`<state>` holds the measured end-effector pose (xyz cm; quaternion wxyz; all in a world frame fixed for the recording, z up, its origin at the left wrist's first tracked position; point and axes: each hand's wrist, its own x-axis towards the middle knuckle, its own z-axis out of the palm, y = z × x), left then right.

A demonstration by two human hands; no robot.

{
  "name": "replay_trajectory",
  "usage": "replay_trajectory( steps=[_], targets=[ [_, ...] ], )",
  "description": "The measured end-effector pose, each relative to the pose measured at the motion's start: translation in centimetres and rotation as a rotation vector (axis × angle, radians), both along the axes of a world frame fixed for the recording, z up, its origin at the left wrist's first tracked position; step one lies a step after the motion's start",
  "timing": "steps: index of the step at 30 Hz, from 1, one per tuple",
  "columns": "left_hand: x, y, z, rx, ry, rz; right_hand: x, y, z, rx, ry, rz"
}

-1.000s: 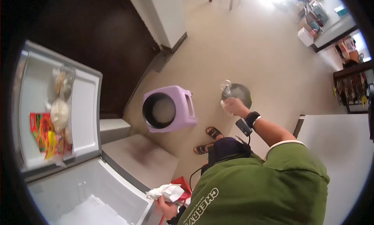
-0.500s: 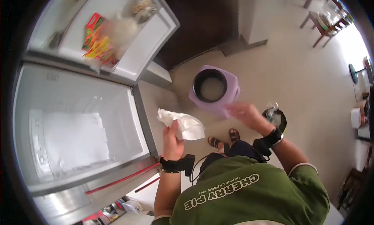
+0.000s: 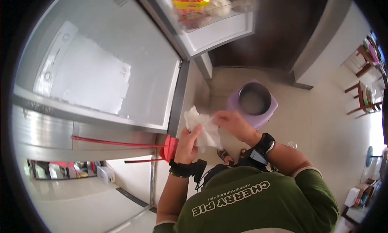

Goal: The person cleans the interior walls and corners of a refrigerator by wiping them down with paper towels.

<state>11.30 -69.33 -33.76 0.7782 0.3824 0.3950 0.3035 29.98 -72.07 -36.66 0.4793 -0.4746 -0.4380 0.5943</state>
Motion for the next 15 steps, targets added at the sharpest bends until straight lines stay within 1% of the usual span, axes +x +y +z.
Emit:
replay_trajectory(
  steps=[1,3,5,7,9,10,12,13,14,15],
  targets=[
    [-0.8,0.2,0.0,0.018,0.026,0.02,-0.3,0.3,0.0,0.004,-0.038,-0.029],
    [-2.8,0.5,-3.0,0.154,0.149,0.124,-0.7,1.1,0.5,0.018,-0.115,-0.098],
    [-3.7,1.0,-3.4,0.137,0.119,0.19,-0.3,1.8,0.6,0.139,-0.147,-0.111],
    [-3.8,1.2,-1.2,-0.031,-0.068,0.22,-0.5,2.6,0.9,0.113,0.066,-0.121],
    [-4.6,1.4,-0.6,0.051,-0.022,0.154,-1.1,3.3,1.4,-0.061,0.525,-0.127],
    [-4.9,1.7,-0.2,0.102,-0.001,0.121,-1.2,3.5,1.4,-0.067,0.613,-0.102],
    [-4.5,2.0,0.8,0.025,-0.022,0.177,-1.7,4.1,1.5,-0.044,0.782,-0.028],
    [-4.1,2.2,0.9,-0.007,-0.044,0.247,-2.5,4.1,1.6,-0.138,0.935,0.025],
    [-4.0,2.4,0.9,0.016,-0.043,0.255,-3.6,3.6,1.5,-0.241,1.086,0.082],
    [-4.0,2.7,0.6,0.035,-0.038,0.263,-4.5,3.1,0.4,-0.181,0.989,0.188]
  ],
)
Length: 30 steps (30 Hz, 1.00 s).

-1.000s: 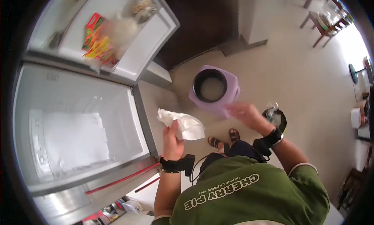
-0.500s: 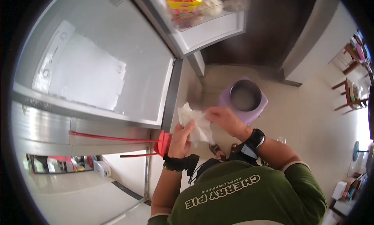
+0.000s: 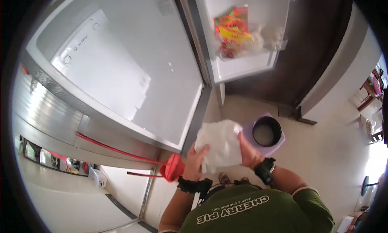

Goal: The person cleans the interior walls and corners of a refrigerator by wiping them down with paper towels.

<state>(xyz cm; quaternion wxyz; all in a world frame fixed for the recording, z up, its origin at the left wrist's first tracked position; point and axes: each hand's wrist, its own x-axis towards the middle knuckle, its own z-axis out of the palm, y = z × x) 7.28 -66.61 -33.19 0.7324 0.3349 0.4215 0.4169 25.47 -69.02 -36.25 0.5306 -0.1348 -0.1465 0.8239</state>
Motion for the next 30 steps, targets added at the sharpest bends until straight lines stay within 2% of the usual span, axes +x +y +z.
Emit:
replay_trajectory(
  steps=[2,7,10,13,16,19,22,25,26,27,29,30],
  targets=[
    [-0.3,0.8,-0.8,0.05,0.019,0.012,-1.3,0.1,-0.6,0.168,-0.168,0.07],
    [-1.7,2.0,-0.6,0.164,0.163,0.092,-3.7,2.0,3.2,0.38,-0.695,0.089],
    [-3.3,2.9,-0.9,0.199,0.213,0.119,-5.2,2.8,2.8,0.224,-0.634,0.043],
    [-4.4,3.4,-0.2,0.233,0.098,0.144,-5.3,3.7,2.0,0.805,-1.243,-0.379],
    [-5.8,3.2,0.3,0.23,0.151,0.156,-5.4,5.3,3.5,0.018,-0.024,0.045],
    [-6.2,2.8,1.6,0.225,0.137,0.166,-6.0,6.5,2.1,-0.092,-0.033,0.192],
    [-6.6,4.1,0.0,0.229,0.186,0.203,-6.6,7.6,2.1,0.048,-0.39,0.268],
    [-6.6,5.2,0.0,0.221,0.209,0.219,-6.6,9.9,2.1,0.073,-0.414,0.326],
    [-6.7,5.6,0.1,0.187,0.184,0.216,-6.4,11.3,-1.1,0.168,-0.497,0.27],
    [-6.7,6.0,0.1,0.153,0.159,0.215,-5.9,13.5,-6.6,0.265,-0.578,0.212],
    [-6.2,7.3,0.4,0.11,0.095,0.233,-5.4,16.5,-9.4,0.406,-0.659,0.122],
    [-5.8,8.0,0.4,0.1,0.059,0.252,-5.2,17.7,-9.0,0.448,-0.659,0.09]
  ],
)
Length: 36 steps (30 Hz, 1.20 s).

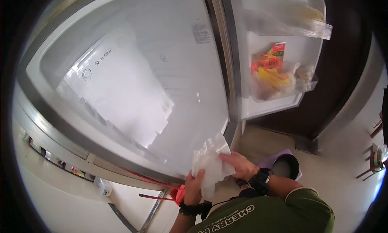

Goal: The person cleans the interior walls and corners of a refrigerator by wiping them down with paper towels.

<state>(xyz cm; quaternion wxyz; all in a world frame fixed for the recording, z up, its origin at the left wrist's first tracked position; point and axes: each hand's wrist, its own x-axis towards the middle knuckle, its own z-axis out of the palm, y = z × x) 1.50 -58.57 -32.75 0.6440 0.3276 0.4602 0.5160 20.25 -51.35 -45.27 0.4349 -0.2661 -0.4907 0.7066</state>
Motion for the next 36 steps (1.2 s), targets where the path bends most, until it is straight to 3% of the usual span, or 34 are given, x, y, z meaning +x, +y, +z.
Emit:
replay_trajectory(
  steps=[2,3,5,10,12,16,19,22,25,28,30,31,33,34,36],
  targets=[
    [0.8,1.4,0.3,-0.018,-0.065,0.02,0.8,0.7,4.7,-0.034,-0.025,-0.046],
    [1.3,2.4,0.7,-0.027,-0.094,0.022,1.7,-0.4,11.8,-0.111,-0.061,-0.075],
    [2.0,4.4,1.4,-0.029,-0.099,0.022,2.6,0.7,15.1,-0.225,-0.065,-0.063],
    [3.9,9.0,1.1,-0.009,-0.177,0.059,3.9,6.7,9.4,-0.425,0.071,0.163],
    [4.7,10.3,0.0,0.124,-0.087,0.099,3.9,7.9,9.1,-0.322,-0.014,0.196],
    [4.3,11.2,0.1,-0.059,-0.348,0.091,3.0,9.4,10.6,-0.433,0.112,0.279],
    [3.1,11.3,-1.2,0.116,-0.051,-0.006,2.5,10.1,8.5,-0.702,0.205,0.438],
    [2.0,11.0,1.0,0.008,-0.203,-0.061,2.2,11.3,5.8,-0.545,-0.242,0.407],
    [0.7,10.0,-0.1,-0.066,0.043,0.111,2.1,12.1,9.3,-0.474,0.021,0.064],
    [0.0,8.0,1.0,0.002,-0.003,-0.015,4.0,14.2,16.9,0.995,-1.041,-0.443],
    [-0.8,6.6,1.0,0.068,0.007,-0.122,2.5,16.0,22.1,1.106,-0.982,-0.822],
    [-1.5,5.8,0.8,0.115,0.04,-0.172,0.3,16.5,25.8,0.648,-0.278,-0.776],
    [-2.9,4.4,1.1,0.207,0.117,-0.261,-2.9,18.7,30.7,0.113,0.444,-0.575],
    [-3.8,3.0,2.5,0.121,0.125,-0.346,-3.4,20.0,32.3,0.063,0.498,-0.512],
    [-4.1,-0.3,7.5,0.18,0.267,-0.315,-3.9,26.1,31.6,1.343,-0.77,-1.195]
  ],
)
